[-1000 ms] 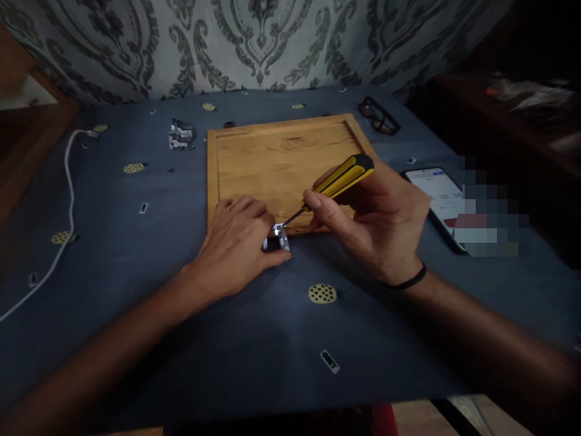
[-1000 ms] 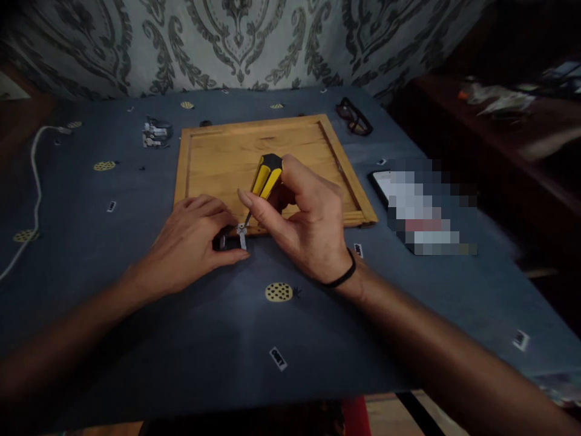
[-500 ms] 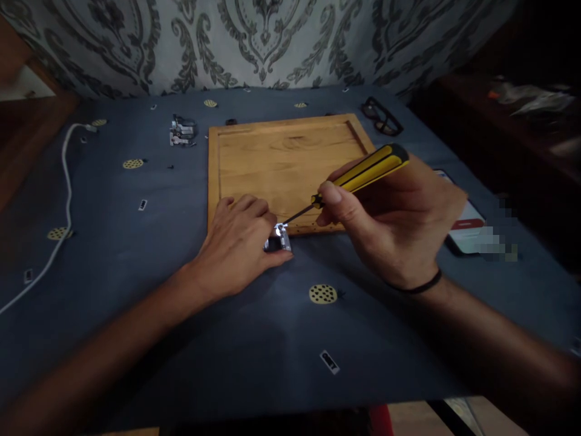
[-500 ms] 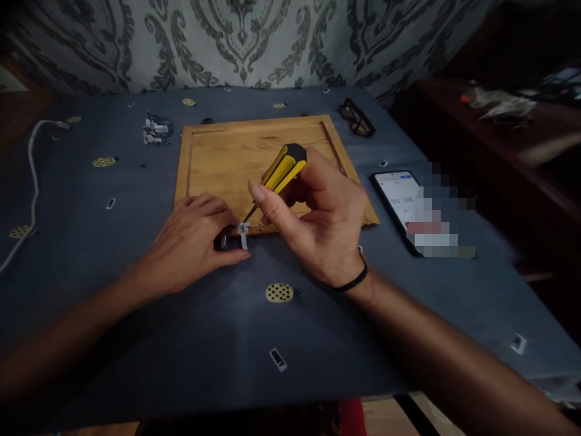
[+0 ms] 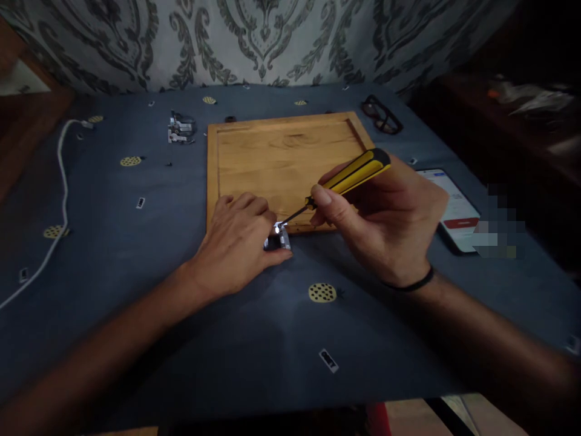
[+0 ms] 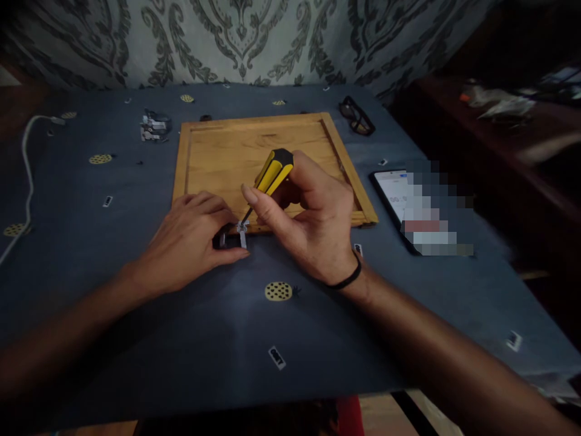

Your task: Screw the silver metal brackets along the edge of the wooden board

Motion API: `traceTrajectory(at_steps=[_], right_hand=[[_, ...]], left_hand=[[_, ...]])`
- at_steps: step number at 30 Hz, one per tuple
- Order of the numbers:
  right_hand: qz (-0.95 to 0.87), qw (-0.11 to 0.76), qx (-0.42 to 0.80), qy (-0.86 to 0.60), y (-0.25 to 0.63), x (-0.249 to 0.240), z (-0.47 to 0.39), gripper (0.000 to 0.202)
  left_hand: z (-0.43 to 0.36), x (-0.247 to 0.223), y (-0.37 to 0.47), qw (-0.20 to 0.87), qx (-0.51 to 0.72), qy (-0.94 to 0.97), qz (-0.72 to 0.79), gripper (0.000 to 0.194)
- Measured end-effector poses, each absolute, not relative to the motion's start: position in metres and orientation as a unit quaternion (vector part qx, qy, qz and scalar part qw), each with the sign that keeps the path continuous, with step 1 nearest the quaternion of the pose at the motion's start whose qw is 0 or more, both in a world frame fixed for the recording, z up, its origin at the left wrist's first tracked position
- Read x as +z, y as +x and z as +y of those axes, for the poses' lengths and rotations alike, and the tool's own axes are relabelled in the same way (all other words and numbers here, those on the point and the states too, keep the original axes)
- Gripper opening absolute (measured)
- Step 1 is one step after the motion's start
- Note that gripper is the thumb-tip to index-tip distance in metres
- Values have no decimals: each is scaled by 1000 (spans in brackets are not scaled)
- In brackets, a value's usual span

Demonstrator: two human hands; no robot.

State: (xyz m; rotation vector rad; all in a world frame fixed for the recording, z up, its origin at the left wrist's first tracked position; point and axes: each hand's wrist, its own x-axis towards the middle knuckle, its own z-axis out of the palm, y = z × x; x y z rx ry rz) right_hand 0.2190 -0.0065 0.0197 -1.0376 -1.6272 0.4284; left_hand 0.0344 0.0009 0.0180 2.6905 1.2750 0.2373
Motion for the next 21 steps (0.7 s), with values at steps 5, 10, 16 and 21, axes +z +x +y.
traceTrajectory(at_steps=[5,10,16,21], right_hand=[[-686,544,224,-428,218,21,-5,27],[-672,541,321,-391,216,23,2,31],[-720,457,391,-347,225,34,9,24],[-721,498,305,-373,222,32,6,17]], left_hand=[[1,18,34,79,75,897,429,34],[0,15,33,80,86,896,427,32],[0,15,32,83,93,897,424,33],[1,15,33,84,97,896,426,31]])
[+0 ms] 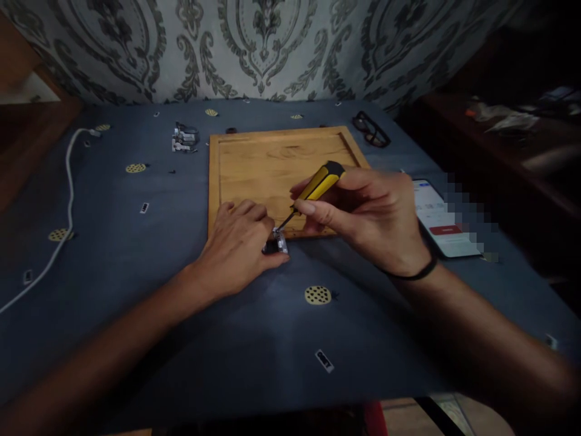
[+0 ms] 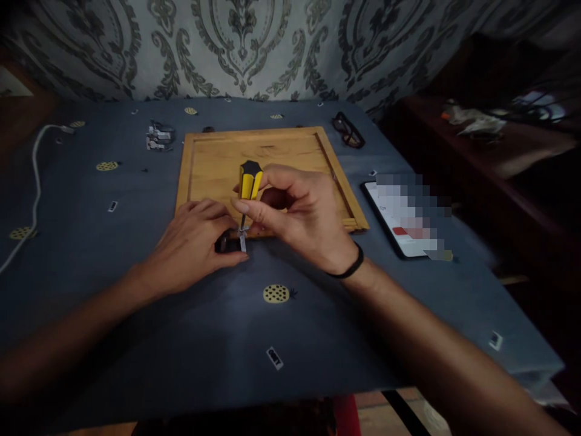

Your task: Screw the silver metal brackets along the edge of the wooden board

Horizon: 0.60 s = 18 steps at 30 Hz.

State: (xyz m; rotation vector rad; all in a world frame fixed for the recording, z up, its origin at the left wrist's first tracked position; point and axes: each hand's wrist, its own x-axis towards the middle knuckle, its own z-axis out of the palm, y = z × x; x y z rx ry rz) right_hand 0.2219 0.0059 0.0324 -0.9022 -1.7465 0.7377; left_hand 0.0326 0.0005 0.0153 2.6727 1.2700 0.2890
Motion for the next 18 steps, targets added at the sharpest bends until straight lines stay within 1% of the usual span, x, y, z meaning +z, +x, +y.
traceTrajectory(at_steps=[3,5,8,13,18], right_hand=[[-669,618,161,-379,213,34,1,27],[-637,660,142,-372,209,37,-2,27],[-631,655,174,-378,210,36,-2,23],[-660,600,185,-411,218,20,-1,27],[-663,584,189,-429,220,17,-3,29]], left_hand=[[1,15,33,85,95,896,425,33],[1,15,33,84,96,897,423,33],[1,15,32,82,98,898,422,33],[0,15,32,74,94,897,424,32],[0,15,33,78,97,896,426,32]])
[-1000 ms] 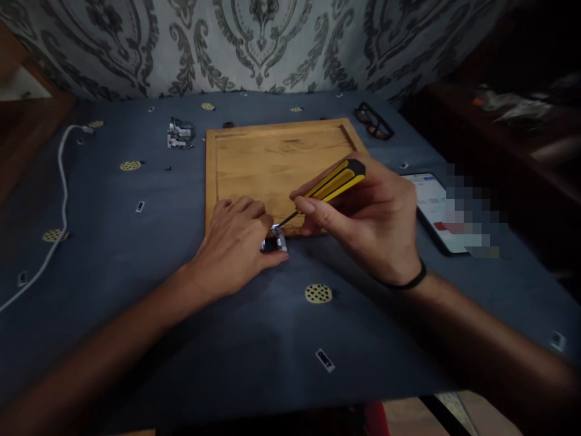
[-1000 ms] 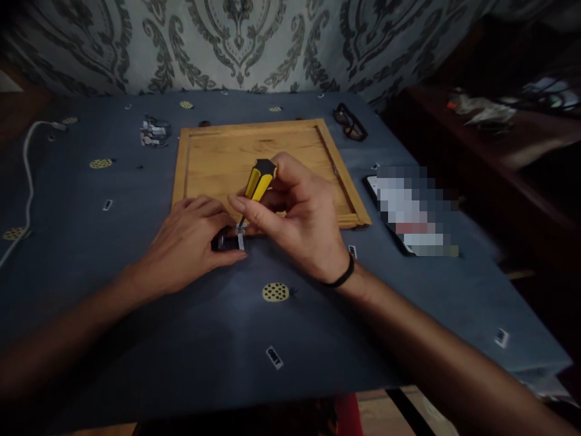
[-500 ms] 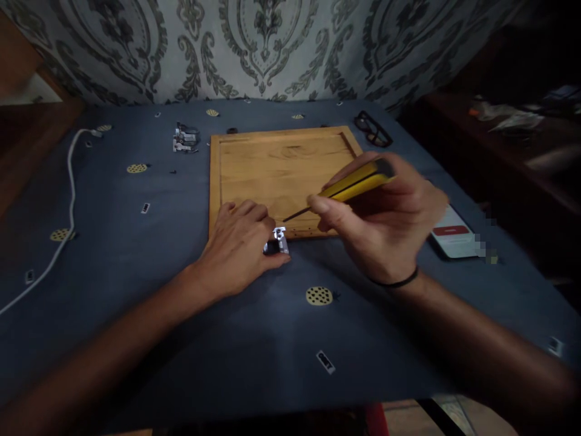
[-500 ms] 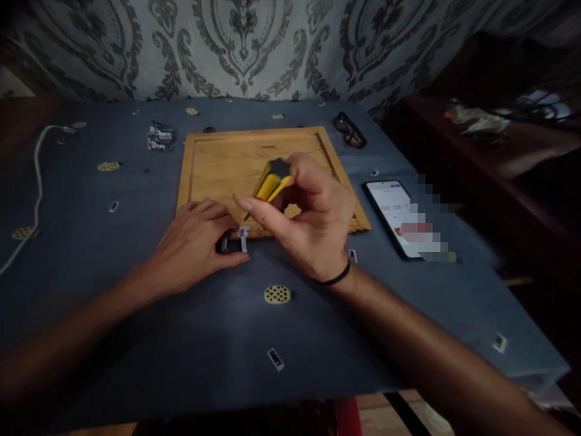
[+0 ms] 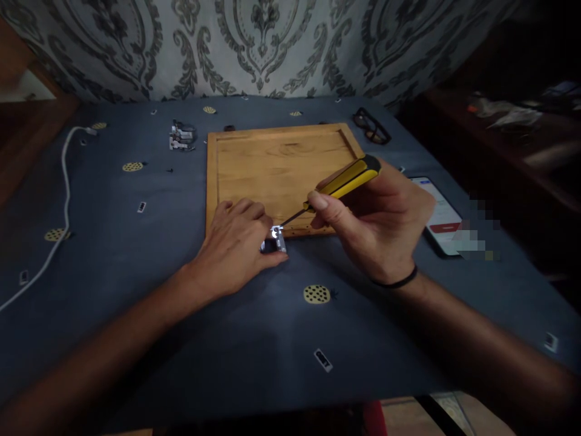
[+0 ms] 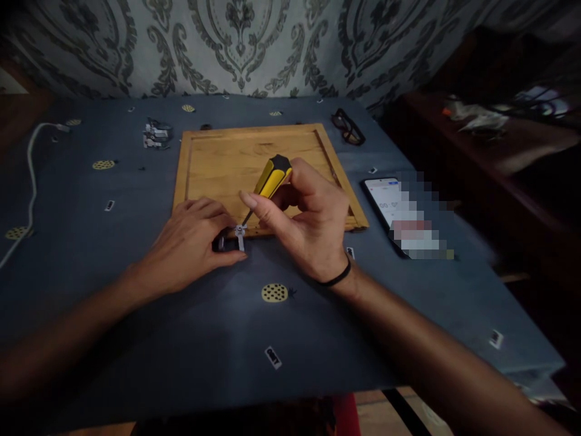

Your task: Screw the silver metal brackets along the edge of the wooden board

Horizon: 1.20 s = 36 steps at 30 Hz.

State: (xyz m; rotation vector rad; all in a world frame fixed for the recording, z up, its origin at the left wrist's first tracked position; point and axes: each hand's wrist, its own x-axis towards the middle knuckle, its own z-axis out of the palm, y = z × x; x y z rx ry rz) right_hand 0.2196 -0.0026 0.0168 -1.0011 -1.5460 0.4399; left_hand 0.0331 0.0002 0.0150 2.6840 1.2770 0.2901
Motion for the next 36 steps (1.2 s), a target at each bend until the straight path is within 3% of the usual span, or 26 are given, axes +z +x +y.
traceTrajectory(at_steps=[17,24,30,36], right_hand=[[-683,550,196,-439,219,14,-4,30],[-701,502,301,-407,214,24,1,28],[-755,438,310,-377,214,36,7,31],[-726,438,380,-370,220,31,4,32]], left_hand=[[1,15,33,88,94,895,426,31],[0,12,33,75,108,898,421,34],[3,8,31,68,130,901,409,37],[2,7,31,68,136,900,410,36]])
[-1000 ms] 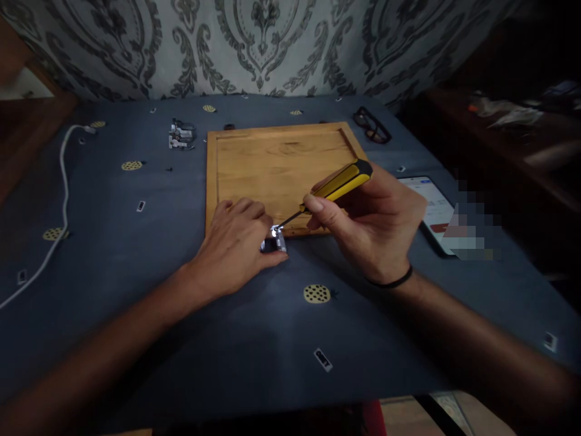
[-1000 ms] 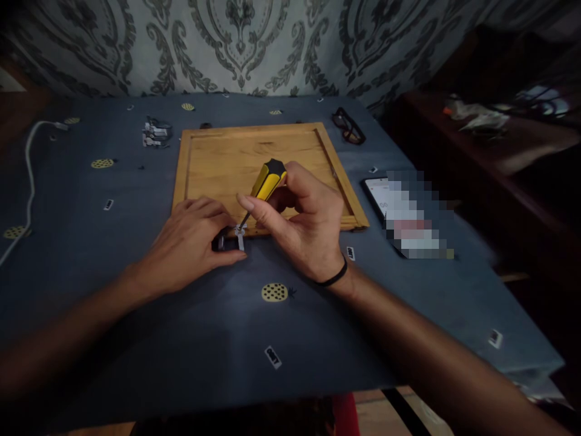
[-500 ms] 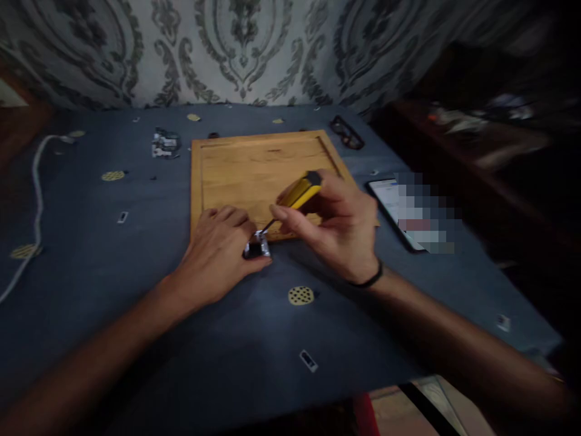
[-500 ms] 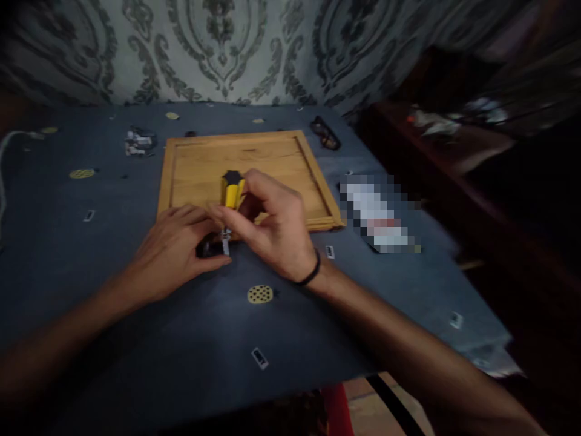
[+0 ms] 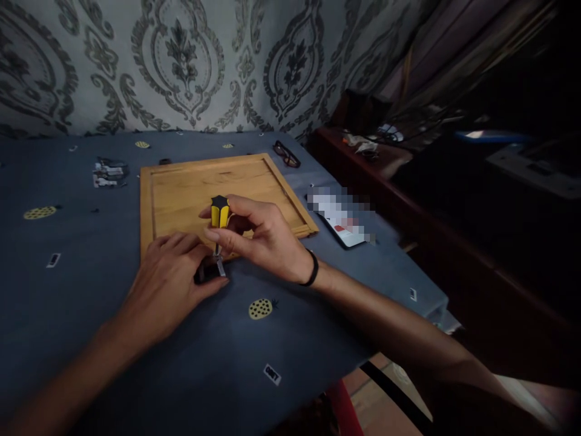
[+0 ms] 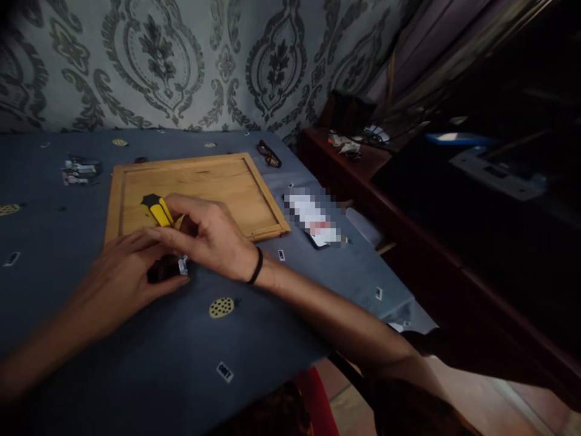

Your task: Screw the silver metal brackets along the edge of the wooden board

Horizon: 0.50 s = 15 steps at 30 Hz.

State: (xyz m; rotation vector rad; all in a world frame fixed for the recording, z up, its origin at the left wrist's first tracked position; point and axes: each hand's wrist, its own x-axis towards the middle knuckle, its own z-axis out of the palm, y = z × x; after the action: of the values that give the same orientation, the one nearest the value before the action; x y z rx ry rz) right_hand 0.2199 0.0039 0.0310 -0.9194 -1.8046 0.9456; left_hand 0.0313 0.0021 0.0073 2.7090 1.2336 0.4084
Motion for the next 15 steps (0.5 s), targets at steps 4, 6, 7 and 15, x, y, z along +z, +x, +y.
traceTrajectory(at_steps=[4,6,7,15], right_hand=[[-731,432,389,-358,227,33,0,31],[-743,428,380,-347,229,35,-1,31],[-747,427,377,-342,230,36,-1,32],[-742,453,350,-348,226,29,1,35]], left_hand=[[3,5,30,66,137,901,406,37],[3,4,30,62,141,902,404,36],[3,4,29,62,144,902,403,35],[2,7,32,70,143,900,406,31]])
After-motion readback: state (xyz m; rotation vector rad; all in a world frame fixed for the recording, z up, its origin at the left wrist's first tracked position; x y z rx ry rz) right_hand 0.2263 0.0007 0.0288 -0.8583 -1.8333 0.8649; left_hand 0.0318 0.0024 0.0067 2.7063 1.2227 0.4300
